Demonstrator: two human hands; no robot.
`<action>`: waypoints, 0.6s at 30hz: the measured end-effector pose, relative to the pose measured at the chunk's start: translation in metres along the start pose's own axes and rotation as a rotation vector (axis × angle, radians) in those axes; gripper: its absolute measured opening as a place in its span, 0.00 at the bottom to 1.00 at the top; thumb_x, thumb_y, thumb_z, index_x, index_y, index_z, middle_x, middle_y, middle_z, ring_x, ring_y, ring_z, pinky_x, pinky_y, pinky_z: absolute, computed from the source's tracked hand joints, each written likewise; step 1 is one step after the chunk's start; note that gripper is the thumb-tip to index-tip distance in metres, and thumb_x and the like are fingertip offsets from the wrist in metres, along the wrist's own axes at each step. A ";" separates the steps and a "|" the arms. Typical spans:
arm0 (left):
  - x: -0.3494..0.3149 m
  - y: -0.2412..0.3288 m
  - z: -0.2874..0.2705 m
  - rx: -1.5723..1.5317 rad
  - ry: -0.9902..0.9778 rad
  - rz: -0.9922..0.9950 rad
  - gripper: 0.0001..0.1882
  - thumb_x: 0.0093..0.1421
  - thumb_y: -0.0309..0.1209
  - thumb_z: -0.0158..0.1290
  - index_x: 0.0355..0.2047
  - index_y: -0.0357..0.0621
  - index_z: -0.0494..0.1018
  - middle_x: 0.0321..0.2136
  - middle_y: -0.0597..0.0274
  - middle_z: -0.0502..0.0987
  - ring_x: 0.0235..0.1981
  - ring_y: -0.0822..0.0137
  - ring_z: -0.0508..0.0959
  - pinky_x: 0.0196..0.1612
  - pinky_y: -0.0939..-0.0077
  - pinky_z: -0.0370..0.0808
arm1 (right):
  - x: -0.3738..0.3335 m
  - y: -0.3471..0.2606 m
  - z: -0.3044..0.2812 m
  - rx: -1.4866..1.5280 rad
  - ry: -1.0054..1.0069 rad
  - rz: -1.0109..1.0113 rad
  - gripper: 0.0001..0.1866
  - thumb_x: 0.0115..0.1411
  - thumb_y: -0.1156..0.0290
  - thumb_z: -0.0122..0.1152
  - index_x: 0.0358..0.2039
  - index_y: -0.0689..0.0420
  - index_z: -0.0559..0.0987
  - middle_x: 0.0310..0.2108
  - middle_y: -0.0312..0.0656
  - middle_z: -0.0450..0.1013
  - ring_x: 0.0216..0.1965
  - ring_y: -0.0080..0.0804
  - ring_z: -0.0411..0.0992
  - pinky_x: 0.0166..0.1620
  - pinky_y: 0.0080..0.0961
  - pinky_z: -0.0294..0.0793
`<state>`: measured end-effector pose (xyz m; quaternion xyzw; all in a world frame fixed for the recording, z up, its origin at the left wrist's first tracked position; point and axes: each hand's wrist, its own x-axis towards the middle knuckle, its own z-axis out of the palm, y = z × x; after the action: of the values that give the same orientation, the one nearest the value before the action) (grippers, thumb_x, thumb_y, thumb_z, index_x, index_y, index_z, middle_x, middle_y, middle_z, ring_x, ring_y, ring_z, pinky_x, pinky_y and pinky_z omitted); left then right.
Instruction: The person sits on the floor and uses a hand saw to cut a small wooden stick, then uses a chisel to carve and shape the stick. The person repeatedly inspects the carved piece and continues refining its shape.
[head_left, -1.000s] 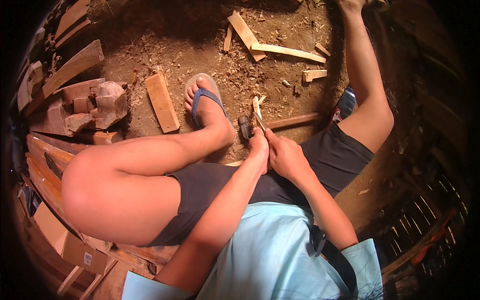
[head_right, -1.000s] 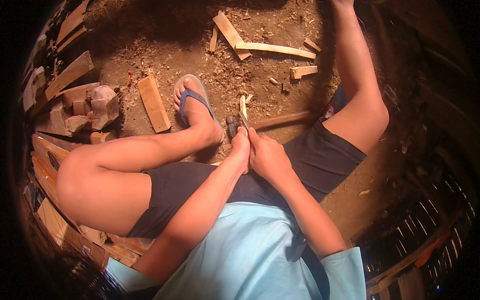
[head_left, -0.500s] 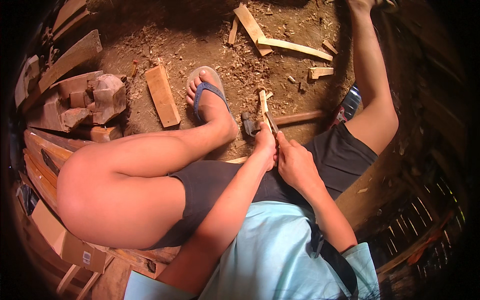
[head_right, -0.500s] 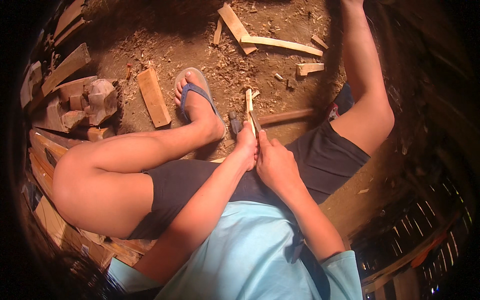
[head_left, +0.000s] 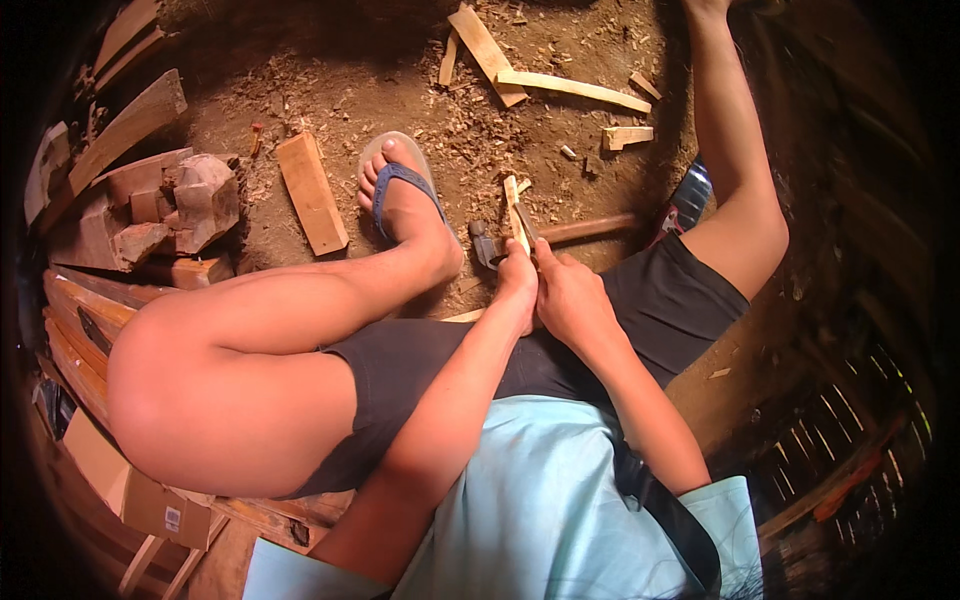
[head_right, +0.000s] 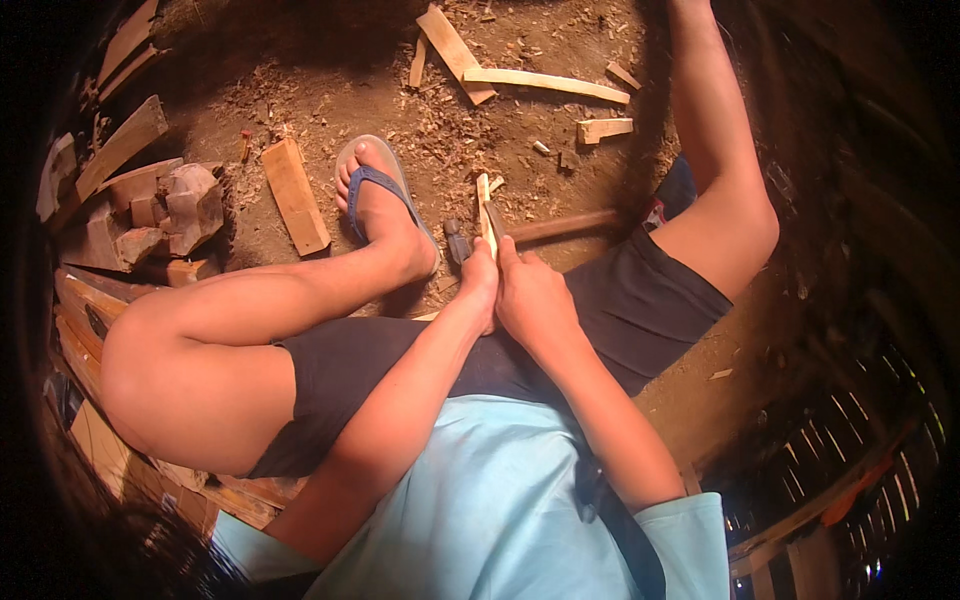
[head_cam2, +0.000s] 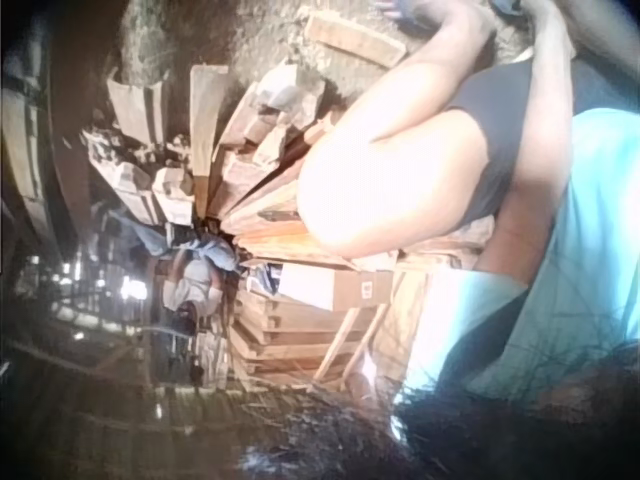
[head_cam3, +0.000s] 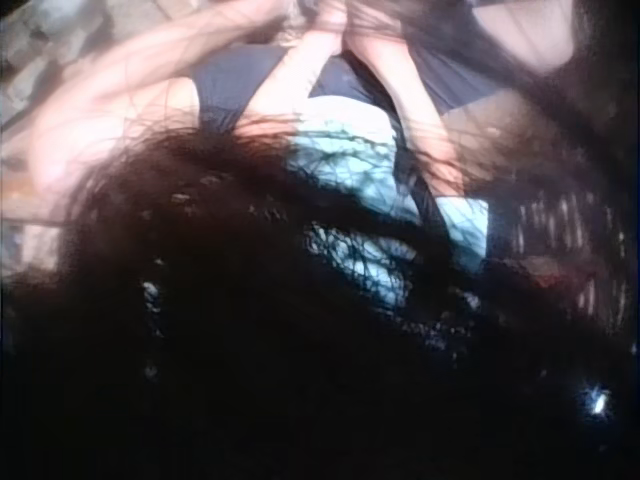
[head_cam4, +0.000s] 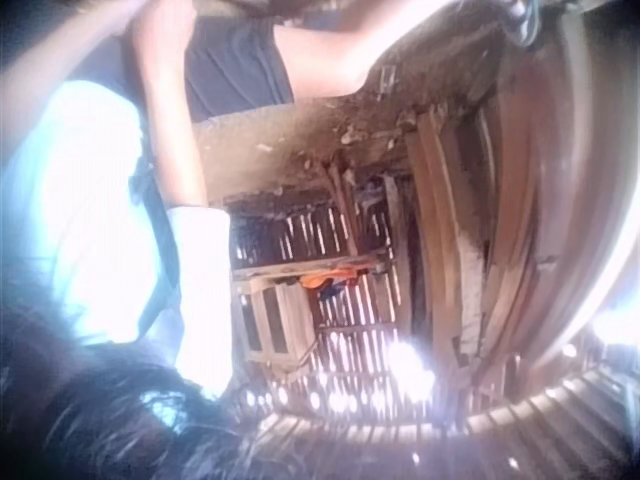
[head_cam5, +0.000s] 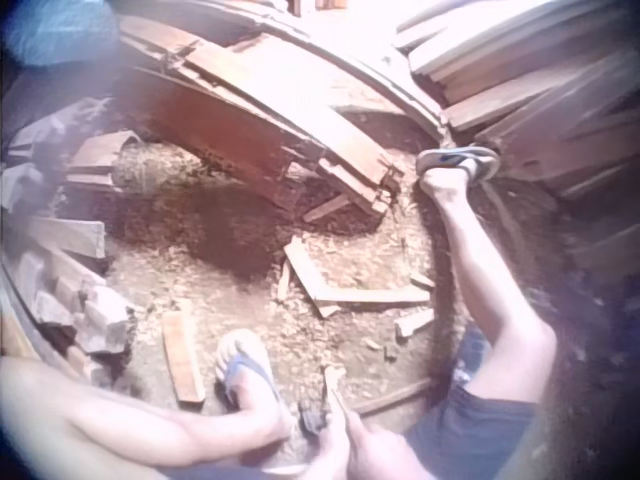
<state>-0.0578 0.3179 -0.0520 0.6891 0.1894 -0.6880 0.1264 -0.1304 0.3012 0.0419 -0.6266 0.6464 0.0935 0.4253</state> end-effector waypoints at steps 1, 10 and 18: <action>-0.009 0.003 0.001 0.007 0.003 -0.022 0.30 0.65 0.59 0.27 0.26 0.50 0.68 0.16 0.66 0.66 0.14 0.69 0.65 0.15 0.71 0.60 | 0.002 0.002 0.002 0.007 0.022 -0.006 0.23 0.57 0.71 0.47 0.54 0.64 0.68 0.32 0.58 0.72 0.34 0.59 0.73 0.38 0.49 0.73; -0.006 0.003 -0.003 0.005 -0.049 0.015 0.31 0.66 0.55 0.30 0.40 0.38 0.70 0.33 0.54 0.74 0.33 0.60 0.75 0.36 0.63 0.73 | 0.002 0.002 -0.001 -0.019 0.005 -0.008 0.22 0.59 0.70 0.46 0.54 0.63 0.68 0.34 0.58 0.73 0.33 0.58 0.74 0.37 0.49 0.73; -0.009 0.003 -0.002 0.060 -0.015 0.062 0.34 0.67 0.53 0.28 0.44 0.30 0.70 0.41 0.47 0.75 0.41 0.58 0.76 0.42 0.64 0.72 | 0.007 0.008 0.005 0.006 0.008 0.001 0.22 0.59 0.69 0.46 0.54 0.60 0.69 0.33 0.58 0.72 0.34 0.59 0.74 0.38 0.49 0.74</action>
<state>-0.0547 0.3154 -0.0428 0.6929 0.1463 -0.6943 0.1282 -0.1342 0.3005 0.0308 -0.6253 0.6487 0.0892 0.4245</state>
